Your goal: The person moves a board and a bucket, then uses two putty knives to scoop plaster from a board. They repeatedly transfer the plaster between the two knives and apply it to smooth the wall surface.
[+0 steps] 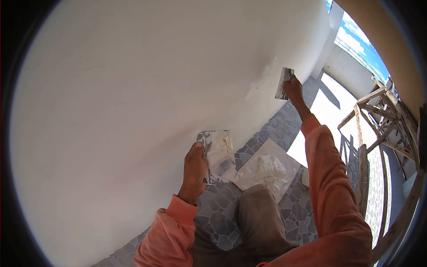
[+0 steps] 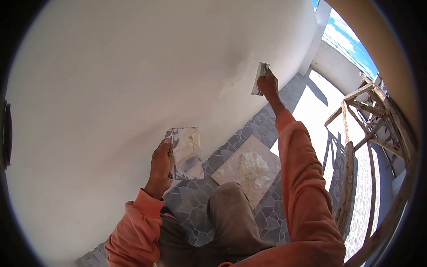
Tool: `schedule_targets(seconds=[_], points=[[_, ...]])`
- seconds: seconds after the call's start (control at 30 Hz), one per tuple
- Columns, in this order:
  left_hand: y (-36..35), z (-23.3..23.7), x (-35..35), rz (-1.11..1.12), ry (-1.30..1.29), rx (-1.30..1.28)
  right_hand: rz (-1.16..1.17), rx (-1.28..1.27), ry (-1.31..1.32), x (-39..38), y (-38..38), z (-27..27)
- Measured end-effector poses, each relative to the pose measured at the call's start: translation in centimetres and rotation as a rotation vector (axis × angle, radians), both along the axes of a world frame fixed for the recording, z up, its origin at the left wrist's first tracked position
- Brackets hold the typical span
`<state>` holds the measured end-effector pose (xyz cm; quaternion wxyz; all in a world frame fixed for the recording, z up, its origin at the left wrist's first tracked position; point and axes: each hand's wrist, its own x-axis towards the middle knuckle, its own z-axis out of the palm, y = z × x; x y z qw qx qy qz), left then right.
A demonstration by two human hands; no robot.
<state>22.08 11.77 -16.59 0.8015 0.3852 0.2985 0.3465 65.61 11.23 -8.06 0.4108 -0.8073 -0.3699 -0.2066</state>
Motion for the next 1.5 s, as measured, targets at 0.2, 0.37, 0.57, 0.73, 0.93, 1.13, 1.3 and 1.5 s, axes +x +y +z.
schedule_targets(seconds=[0.2, 0.37, 0.57, 0.73, 0.93, 1.13, 1.3, 1.5], points=[[0.2, 0.0, 0.1, 0.000, 0.009, 0.007, 0.098, 0.171, 0.169, 0.6, 1.2, -0.5], [0.0, 0.3, 0.3, -0.031, -0.031, -0.007, 0.086, 0.149, 0.086, 1.0, 3.2, -1.0], [0.1, 0.8, 0.2, -0.024, 0.041, 0.000, 0.098, 0.231, 0.036, -1.6, 5.6, -1.6], [0.1, 1.0, 0.3, -0.039, 0.045, 0.018, 0.152, 0.208, -0.043, -3.6, 6.1, -1.1], [0.0, 1.2, 0.4, -0.064, -0.017, -0.007, 0.301, 0.093, -0.132, -5.9, 2.3, -0.3], [-0.4, 2.2, 0.4, -0.061, 0.003, -0.021, 0.056, 0.213, 0.147, 0.0, 3.9, 0.1], [0.1, 0.9, 0.4, -0.044, 0.002, 0.009, 0.147, 0.208, 0.174, -0.6, 5.7, 0.3], [0.1, 0.6, 0.3, -0.025, 0.000, 0.002, 0.345, 0.256, -0.112, -3.7, 4.2, -4.4]])
